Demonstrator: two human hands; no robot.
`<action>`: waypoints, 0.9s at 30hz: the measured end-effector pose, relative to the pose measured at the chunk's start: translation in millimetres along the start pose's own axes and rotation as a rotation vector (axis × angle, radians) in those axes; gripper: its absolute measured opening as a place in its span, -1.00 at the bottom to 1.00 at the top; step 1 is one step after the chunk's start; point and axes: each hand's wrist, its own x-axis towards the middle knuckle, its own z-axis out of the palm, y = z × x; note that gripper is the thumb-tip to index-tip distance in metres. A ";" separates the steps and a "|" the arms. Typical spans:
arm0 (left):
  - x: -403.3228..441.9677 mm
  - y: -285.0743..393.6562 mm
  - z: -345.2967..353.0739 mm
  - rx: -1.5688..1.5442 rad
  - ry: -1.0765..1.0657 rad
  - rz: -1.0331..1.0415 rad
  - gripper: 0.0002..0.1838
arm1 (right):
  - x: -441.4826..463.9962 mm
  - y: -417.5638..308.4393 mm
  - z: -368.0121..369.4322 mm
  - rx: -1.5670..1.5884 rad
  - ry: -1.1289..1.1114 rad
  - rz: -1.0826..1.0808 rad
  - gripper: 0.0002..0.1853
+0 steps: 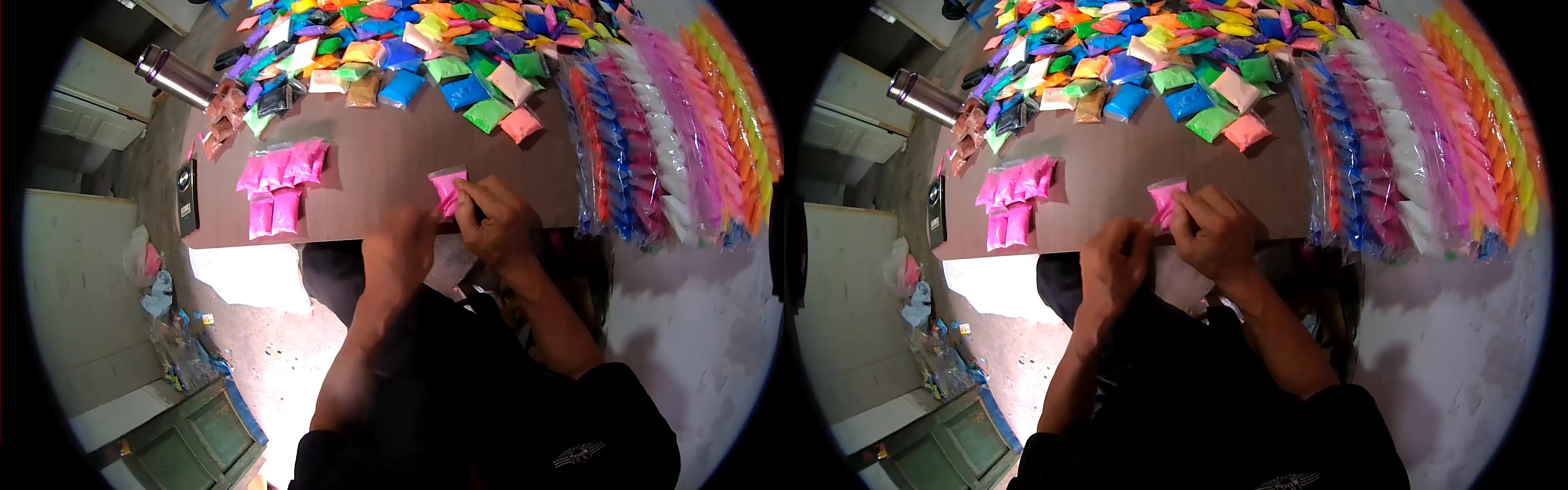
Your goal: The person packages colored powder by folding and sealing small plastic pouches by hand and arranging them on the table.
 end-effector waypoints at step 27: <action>26.3 -20.6 -2.9 0.131 -0.023 0.011 -0.91 | -3.0 -1.3 -11.3 0.046 -0.017 -0.128 -0.72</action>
